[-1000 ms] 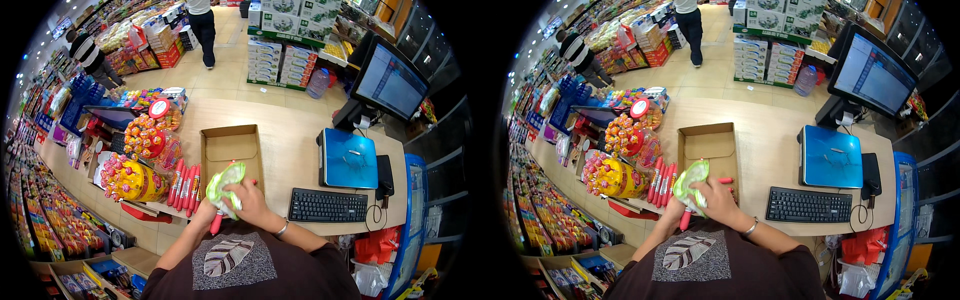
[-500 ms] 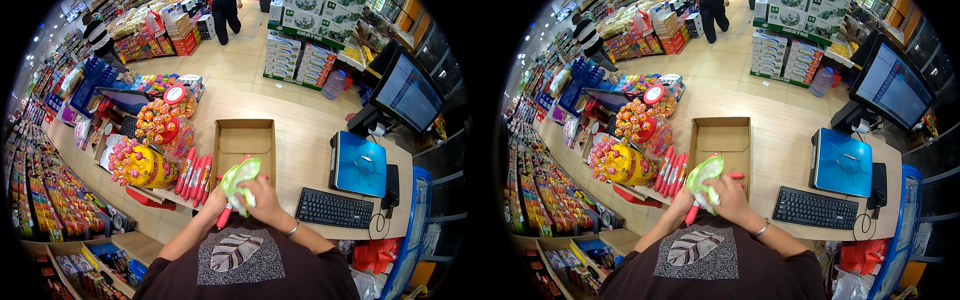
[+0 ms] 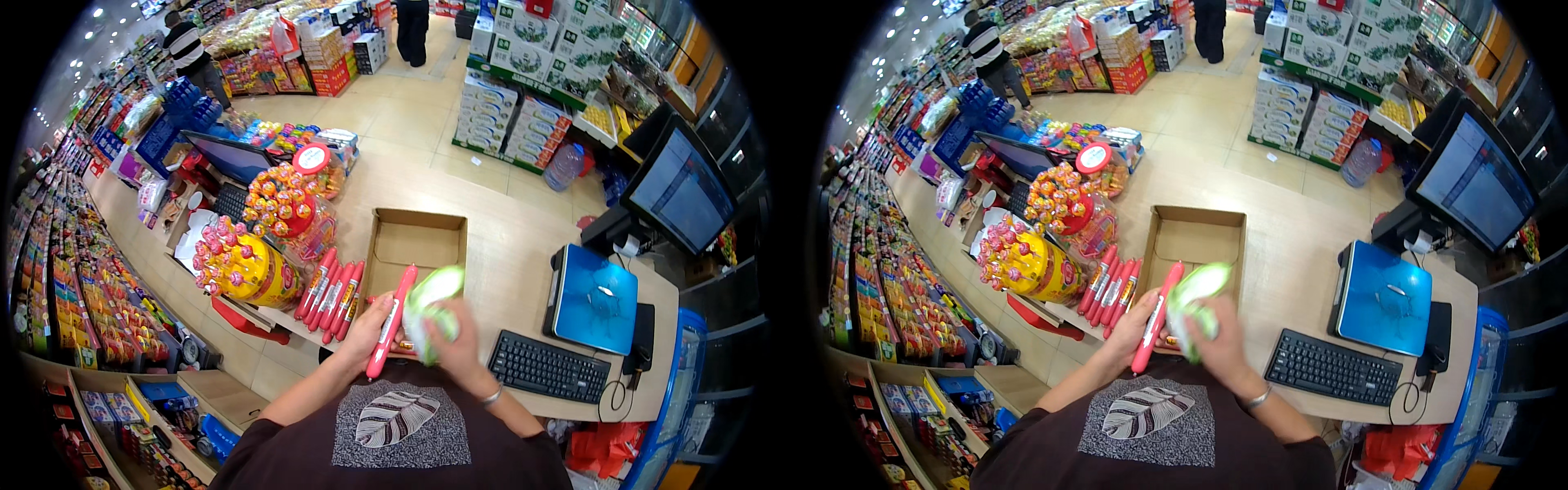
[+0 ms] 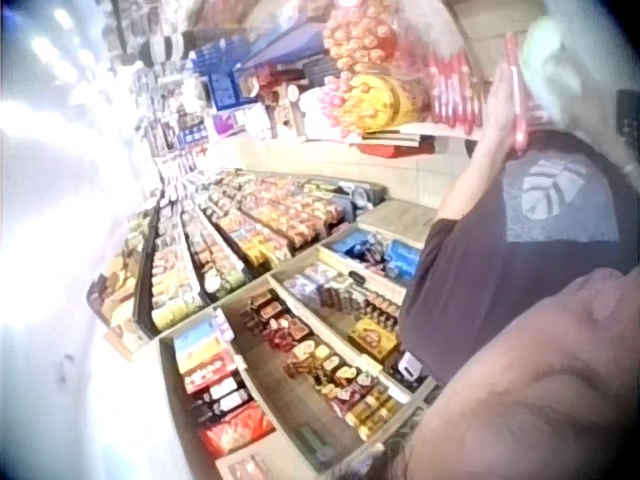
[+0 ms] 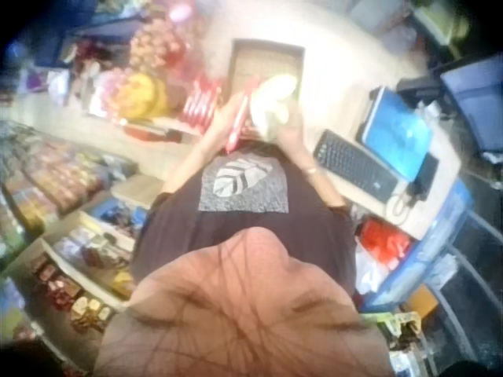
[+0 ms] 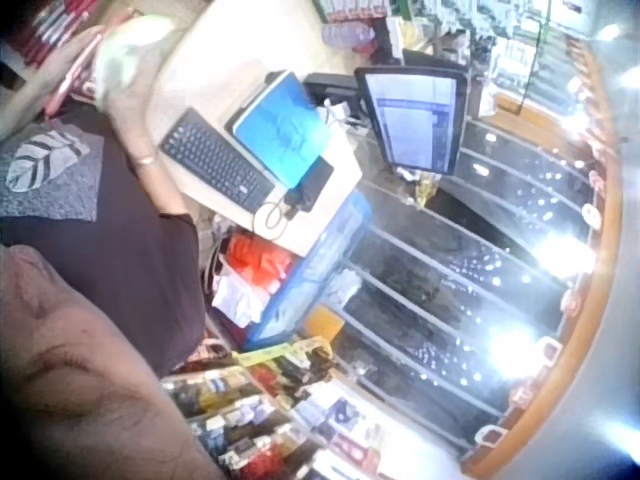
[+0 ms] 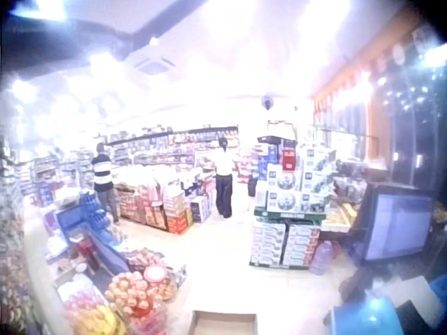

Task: The person repeatedly wipes packaged sausages with a cloth at a checkout counter. They pick up each sausage package, wipe it with the cloth, and place it back into a cardboard box. The action is repeated for multiple sausage packages throughout the clip.

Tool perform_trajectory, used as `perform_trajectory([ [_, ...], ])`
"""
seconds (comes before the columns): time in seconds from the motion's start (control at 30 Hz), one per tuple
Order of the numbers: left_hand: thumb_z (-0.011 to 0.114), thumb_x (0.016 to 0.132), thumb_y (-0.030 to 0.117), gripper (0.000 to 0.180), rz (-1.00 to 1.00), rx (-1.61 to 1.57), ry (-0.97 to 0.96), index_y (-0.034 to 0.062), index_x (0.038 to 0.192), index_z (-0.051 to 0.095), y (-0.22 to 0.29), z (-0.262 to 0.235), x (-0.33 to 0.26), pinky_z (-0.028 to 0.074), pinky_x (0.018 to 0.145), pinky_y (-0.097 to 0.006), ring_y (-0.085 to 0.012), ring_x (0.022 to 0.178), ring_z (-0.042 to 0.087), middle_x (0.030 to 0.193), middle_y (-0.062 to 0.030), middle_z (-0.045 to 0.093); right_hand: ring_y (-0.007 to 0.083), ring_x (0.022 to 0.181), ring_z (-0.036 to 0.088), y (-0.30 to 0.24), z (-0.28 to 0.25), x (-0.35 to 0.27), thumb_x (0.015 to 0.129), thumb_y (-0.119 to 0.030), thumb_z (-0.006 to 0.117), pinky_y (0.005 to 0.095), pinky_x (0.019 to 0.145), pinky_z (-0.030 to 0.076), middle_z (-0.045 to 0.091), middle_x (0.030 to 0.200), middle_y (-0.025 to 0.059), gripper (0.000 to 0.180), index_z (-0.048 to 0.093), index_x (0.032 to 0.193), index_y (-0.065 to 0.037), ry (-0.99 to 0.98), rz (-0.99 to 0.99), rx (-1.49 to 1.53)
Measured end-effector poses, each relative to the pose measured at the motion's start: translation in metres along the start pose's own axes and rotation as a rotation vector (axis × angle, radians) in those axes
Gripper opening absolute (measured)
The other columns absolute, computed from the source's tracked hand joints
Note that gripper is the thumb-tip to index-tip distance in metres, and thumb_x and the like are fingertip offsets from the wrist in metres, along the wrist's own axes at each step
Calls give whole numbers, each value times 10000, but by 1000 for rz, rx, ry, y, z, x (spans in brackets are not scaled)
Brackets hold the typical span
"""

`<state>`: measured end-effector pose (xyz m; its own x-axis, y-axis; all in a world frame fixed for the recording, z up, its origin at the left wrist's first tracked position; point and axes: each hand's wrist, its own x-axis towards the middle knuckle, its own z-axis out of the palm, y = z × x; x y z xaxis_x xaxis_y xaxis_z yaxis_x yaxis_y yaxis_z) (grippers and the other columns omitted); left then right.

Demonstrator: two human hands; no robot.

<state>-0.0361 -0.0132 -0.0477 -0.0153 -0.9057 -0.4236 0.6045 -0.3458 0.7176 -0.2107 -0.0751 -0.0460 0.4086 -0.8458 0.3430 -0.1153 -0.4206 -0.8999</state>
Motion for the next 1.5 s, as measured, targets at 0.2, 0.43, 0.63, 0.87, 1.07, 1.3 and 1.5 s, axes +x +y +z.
perform_trajectory([
  [0.2,388,1011,344,358,140,116,109,53,1177,512,-10,11,-6,460,837,-280,-116,921,551,979,-41,562,273,907,590,-22,14,-1,799,-163,715,348,798,463,589,973,139,312,533,1017,-35,-226,58,-123],
  [0.43,405,1011,336,367,136,187,112,29,1163,539,-18,6,-4,469,737,-252,-95,837,550,947,-27,586,333,831,599,-8,13,20,802,-201,708,381,732,481,596,927,165,316,549,1017,-35,-38,1,-123],
  [0.63,426,1004,329,379,185,55,210,29,1213,526,-5,0,1,481,741,-246,-99,813,560,980,-36,585,304,908,611,-30,17,-11,822,-275,697,370,793,480,612,967,155,351,559,1034,-31,-502,95,-123],
  [0.87,462,995,285,386,301,122,154,31,1285,486,0,15,4,450,869,-244,-93,982,547,1092,-35,581,323,851,609,-28,13,6,807,-272,700,393,742,487,597,936,145,308,571,978,-50,-288,37,-170],
  [1.07,454,998,272,415,67,110,-33,-10,1300,487,-4,5,6,468,873,-243,-107,985,581,1117,-66,613,307,839,602,-3,6,21,806,-210,705,365,742,480,599,937,147,291,566,990,-32,26,137,-112],
  [1.3,390,1016,291,412,96,181,64,-6,1281,495,-16,-18,9,463,884,-257,-115,995,576,1111,-73,605,326,826,598,-14,26,1,806,-221,702,392,729,481,588,901,151,294,553,977,-34,-317,35,-229],
  [1.5,402,1012,328,436,156,546,-18,-4,1272,513,-27,-48,13,422,926,-258,-108,1062,537,1133,-53,599,354,840,605,1,31,-3,800,-209,708,404,749,484,593,923,177,311,549,1004,-36,-254,131,-287],
])
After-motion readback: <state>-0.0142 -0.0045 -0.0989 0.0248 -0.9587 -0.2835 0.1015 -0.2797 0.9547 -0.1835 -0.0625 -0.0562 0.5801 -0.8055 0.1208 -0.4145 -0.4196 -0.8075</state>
